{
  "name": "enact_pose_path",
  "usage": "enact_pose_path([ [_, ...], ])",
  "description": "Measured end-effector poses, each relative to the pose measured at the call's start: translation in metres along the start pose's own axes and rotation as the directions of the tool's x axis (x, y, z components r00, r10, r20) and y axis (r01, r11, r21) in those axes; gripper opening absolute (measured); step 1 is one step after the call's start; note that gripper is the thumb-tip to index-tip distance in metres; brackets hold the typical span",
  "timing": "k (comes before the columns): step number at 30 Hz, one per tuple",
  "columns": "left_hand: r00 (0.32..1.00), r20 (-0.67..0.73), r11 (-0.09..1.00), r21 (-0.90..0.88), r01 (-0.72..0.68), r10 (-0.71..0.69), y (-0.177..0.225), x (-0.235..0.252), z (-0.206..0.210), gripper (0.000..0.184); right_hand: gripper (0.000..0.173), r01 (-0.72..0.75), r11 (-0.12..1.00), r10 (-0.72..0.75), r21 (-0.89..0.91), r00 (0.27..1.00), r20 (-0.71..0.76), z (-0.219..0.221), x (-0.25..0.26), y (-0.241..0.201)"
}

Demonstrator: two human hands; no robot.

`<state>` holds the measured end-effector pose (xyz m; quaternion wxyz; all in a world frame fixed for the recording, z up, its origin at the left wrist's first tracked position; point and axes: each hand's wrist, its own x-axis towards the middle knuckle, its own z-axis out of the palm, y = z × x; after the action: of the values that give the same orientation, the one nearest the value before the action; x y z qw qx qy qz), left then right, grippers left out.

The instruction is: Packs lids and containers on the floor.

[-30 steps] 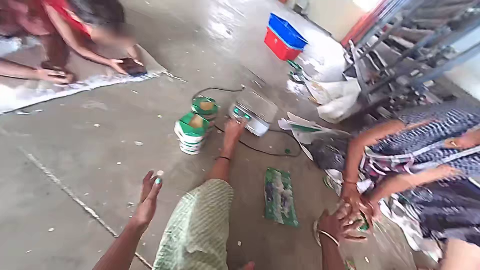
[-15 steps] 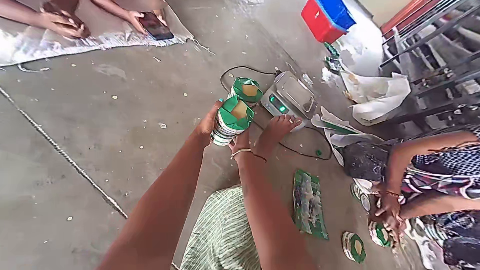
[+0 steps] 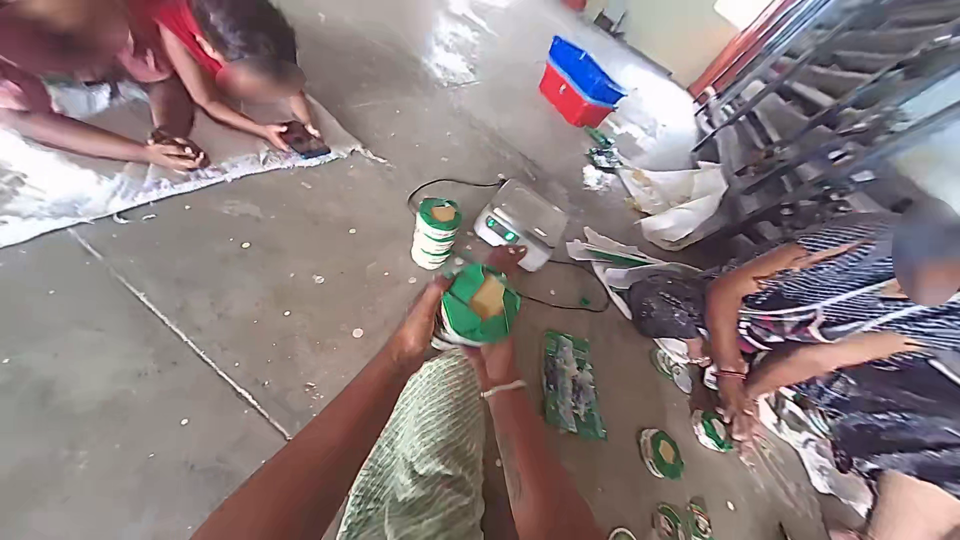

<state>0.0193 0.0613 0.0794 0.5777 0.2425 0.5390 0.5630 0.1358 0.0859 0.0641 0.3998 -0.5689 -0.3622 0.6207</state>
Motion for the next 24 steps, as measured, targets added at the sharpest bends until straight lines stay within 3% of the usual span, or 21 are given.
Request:
enact_pose_path([
  [4,0.989,0.146,0.999,-0.02,-0.028,0.03,-0.053,-0.06,0.08,0.053,0.055,-0.051,0.998,0.054,0.035,0.992,-0.116,-0.109,-0.07,-0.003],
  [8,0.974,0.161,0.987,0.038,0.156,-0.16,-0.134,-0.11,0.15,0.051,0.052,-0.065,0.991,0.046,-0.12,0.988,-0.149,-0.227,-0.112,0.054],
  [10,0.968,0.169,0.98,0.103,0.17,-0.186,-0.16,-0.127,0.17,0.045,0.056,-0.107,0.991,0.096,-0.076,0.986,-0.138,-0.271,-0.123,0.091],
  [14,0.973,0.128,0.976,0.133,0.174,-0.191,-0.232,-0.162,0.171,0.052,0.047,-0.134,0.985,0.122,-0.113,0.987,-0.103,-0.305,-0.144,0.135],
  [16,0.974,0.163,0.974,0.189,0.128,-0.16,-0.24,-0.165,0.164,0.059,0.043,-0.152,0.961,0.142,-0.232,0.988,-0.061,-0.308,-0.15,0.126],
  [19,0.962,0.255,0.957,0.291,0.021,-0.098,-0.241,-0.155,0.15,0.067,0.051,-0.126,0.942,0.11,-0.31,0.992,-0.068,-0.325,-0.126,0.117],
  [20,0.965,0.261,0.933,0.353,-0.064,-0.032,-0.246,-0.15,0.144,0.077,0.052,-0.061,0.902,0.003,-0.427,0.991,-0.135,-0.334,-0.107,0.115],
  [22,0.919,0.329,0.785,0.501,-0.364,0.217,-0.256,-0.146,0.133,0.111,0.055,0.074,0.619,-0.327,-0.782,0.929,-0.171,-0.355,-0.062,0.104],
  [23,0.854,0.393,0.664,0.541,-0.515,0.342,-0.251,-0.147,0.133,0.125,0.067,0.074,0.466,-0.376,-0.882,0.918,-0.122,-0.364,-0.037,0.094],
  [24,0.773,0.479,0.544,0.55,-0.634,0.416,-0.242,-0.148,0.137,0.13,0.082,0.054,0.362,-0.332,-0.93,0.94,-0.075,-0.37,-0.014,0.082],
])
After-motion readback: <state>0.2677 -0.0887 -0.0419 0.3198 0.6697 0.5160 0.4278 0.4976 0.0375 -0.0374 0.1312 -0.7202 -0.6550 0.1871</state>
